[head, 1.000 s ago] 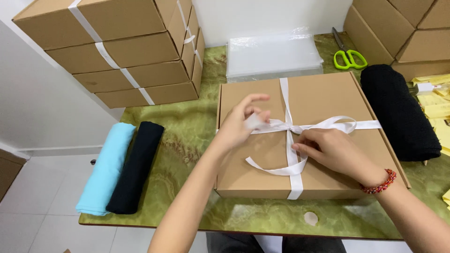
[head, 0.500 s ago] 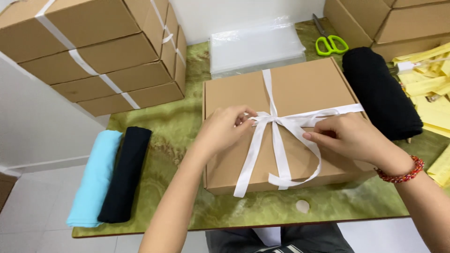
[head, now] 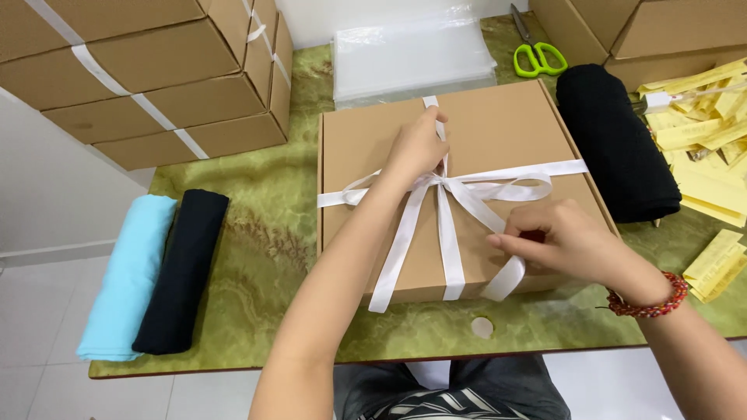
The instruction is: The person wraps a white ribbon around a cardboard box, tying it into a bow on top. They then pick up a yellow sticky note and a pencil, write on the note, and place it on the box.
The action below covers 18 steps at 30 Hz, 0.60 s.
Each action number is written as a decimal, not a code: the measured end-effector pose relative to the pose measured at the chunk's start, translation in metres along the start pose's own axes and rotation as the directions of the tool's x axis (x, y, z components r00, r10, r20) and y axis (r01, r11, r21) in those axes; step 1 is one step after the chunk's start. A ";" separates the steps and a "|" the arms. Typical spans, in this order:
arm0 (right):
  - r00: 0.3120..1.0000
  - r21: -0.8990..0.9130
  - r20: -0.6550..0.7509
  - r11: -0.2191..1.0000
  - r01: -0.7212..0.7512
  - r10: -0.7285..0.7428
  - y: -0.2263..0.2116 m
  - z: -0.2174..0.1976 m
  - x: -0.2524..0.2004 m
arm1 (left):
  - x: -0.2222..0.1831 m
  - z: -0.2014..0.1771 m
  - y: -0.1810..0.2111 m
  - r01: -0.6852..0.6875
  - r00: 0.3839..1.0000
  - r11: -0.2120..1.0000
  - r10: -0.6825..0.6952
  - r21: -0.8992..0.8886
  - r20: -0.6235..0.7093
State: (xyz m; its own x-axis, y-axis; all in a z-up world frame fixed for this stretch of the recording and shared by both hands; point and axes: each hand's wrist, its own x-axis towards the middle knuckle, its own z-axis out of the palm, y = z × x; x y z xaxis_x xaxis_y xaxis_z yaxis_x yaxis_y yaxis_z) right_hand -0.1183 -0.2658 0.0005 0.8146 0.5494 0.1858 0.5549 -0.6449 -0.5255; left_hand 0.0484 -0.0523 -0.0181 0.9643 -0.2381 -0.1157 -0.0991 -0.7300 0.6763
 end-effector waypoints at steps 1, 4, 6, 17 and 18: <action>1.000 0.001 0.002 1.000 0.002 -0.002 -0.002 -0.004 -0.002 | 0.001 -0.003 -0.003 0.002 1.000 1.000 -0.002 0.000 -0.002; 0.994 0.144 0.037 0.983 -0.112 0.107 -0.002 -0.013 -0.006 | -0.003 -0.013 -0.011 0.108 0.992 0.940 -0.082 -0.324 0.093; 0.955 0.136 0.180 0.956 -0.260 0.234 0.004 -0.015 -0.007 | -0.013 -0.020 -0.015 0.085 0.995 0.941 -0.063 -0.328 0.078; 0.870 0.035 -0.132 0.880 -0.474 0.474 0.015 -0.018 0.002 | -0.045 -0.054 -0.035 -0.017 0.999 0.993 0.013 0.116 0.036; 0.846 0.056 -0.186 0.865 -0.498 0.499 0.019 -0.020 0.004 | -0.051 -0.059 -0.035 -0.042 0.998 0.994 0.038 0.098 0.042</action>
State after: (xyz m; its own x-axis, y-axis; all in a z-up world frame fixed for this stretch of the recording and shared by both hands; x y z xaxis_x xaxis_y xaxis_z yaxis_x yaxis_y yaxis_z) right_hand -0.1016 -0.2861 0.0076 0.9978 0.0443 0.0493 0.0649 -0.8017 -0.5942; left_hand 0.0175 0.0231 0.0067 0.9486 -0.2927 -0.1205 -0.1632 -0.7784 0.6062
